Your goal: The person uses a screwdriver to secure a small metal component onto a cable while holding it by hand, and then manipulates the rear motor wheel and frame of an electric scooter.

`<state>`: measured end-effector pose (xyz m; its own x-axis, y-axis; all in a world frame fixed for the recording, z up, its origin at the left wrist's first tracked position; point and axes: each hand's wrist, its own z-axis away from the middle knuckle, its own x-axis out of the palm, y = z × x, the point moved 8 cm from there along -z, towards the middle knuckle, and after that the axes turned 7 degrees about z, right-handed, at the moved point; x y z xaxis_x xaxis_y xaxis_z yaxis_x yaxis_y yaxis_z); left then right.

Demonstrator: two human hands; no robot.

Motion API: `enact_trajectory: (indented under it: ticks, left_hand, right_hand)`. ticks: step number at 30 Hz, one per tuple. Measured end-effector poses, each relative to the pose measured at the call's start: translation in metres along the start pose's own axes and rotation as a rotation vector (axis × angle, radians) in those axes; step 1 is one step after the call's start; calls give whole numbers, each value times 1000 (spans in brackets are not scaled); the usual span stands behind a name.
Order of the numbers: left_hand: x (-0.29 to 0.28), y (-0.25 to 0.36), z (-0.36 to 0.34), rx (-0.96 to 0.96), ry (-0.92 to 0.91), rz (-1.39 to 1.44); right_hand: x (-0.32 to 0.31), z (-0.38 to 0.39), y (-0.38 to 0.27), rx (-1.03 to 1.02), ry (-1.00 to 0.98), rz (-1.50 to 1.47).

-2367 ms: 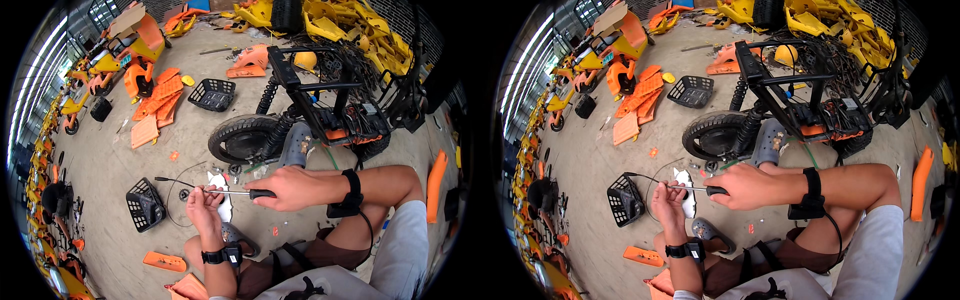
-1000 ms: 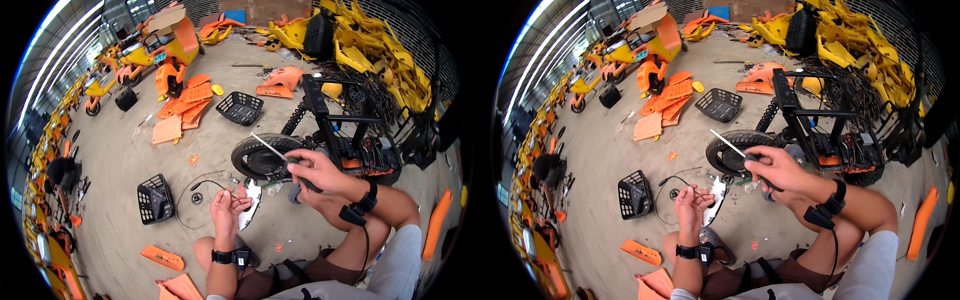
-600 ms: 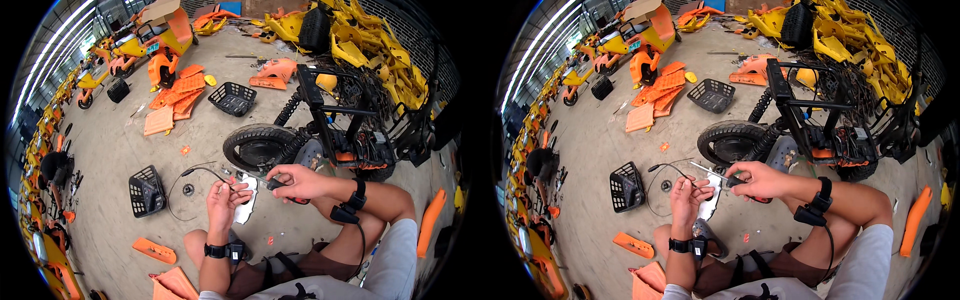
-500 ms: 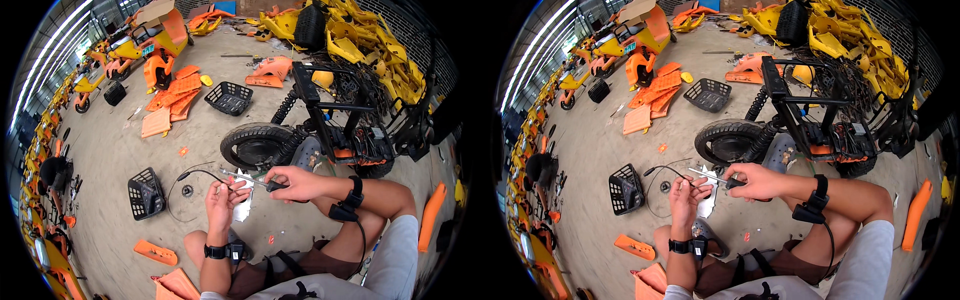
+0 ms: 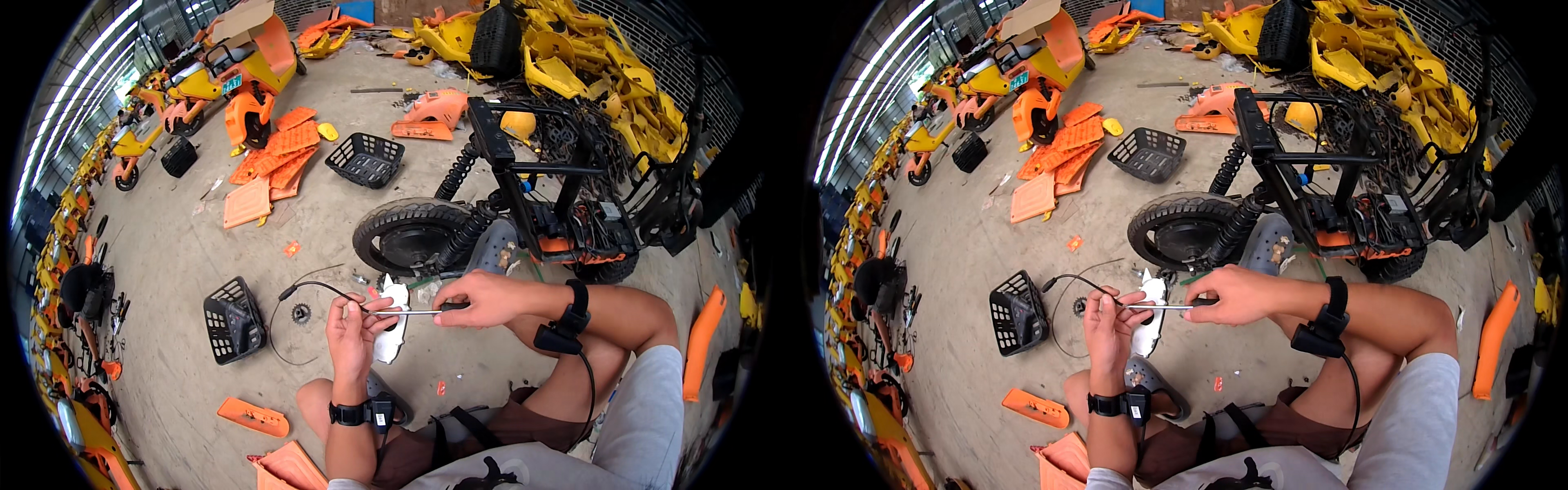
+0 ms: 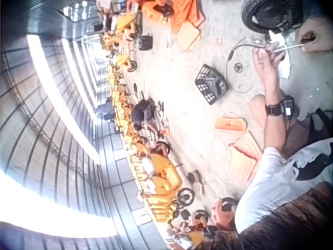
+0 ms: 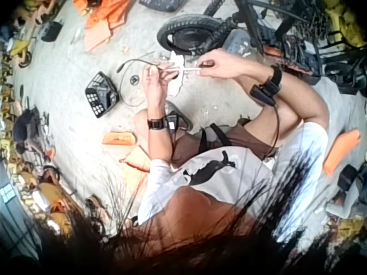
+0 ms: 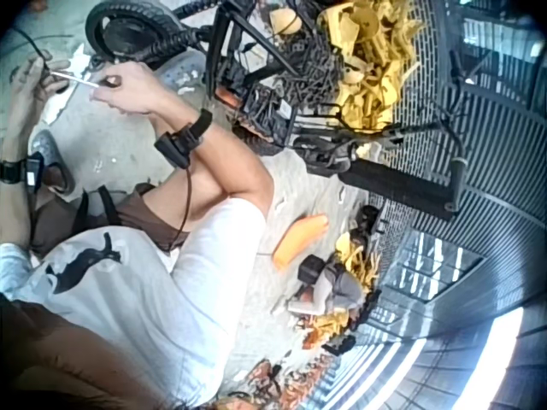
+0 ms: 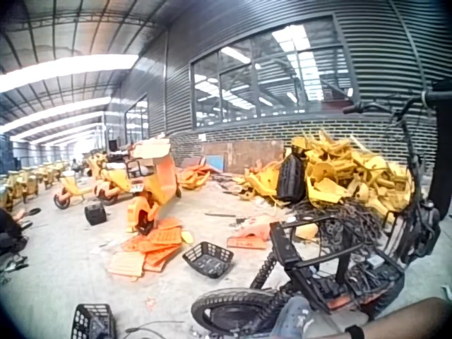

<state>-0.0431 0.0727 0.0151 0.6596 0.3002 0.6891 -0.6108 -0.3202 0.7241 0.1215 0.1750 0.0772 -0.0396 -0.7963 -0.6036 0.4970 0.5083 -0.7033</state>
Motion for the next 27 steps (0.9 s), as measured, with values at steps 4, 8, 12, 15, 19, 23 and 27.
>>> enact_trajectory:
  ticks: [4,8,12,15,19,23,27]
  left_hand:
    - [1,1,1,-7,0,-11]
    - [-1,-2,1,-27,-5,11]
    - [-1,-7,1,-76,-2,34]
    - [0,-9,-1,-89,-1,38]
    - [-6,-3,3,-74,23,-12]
    - [-8,-17,-2,-126,46,-5]
    - [-13,-29,0,-156,29,21]
  right_hand:
    - [-2,-2,2,-89,94,121]
    - [-1,-2,-2,-135,99,107]
    - [0,-1,-1,-164,135,132]
    - [-2,-1,-7,-179,148,131]
    - [-4,-2,-14,-211,154,180]
    - [-7,1,-12,-271,219,212]
    - [-9,3,-20,-144,187,222]
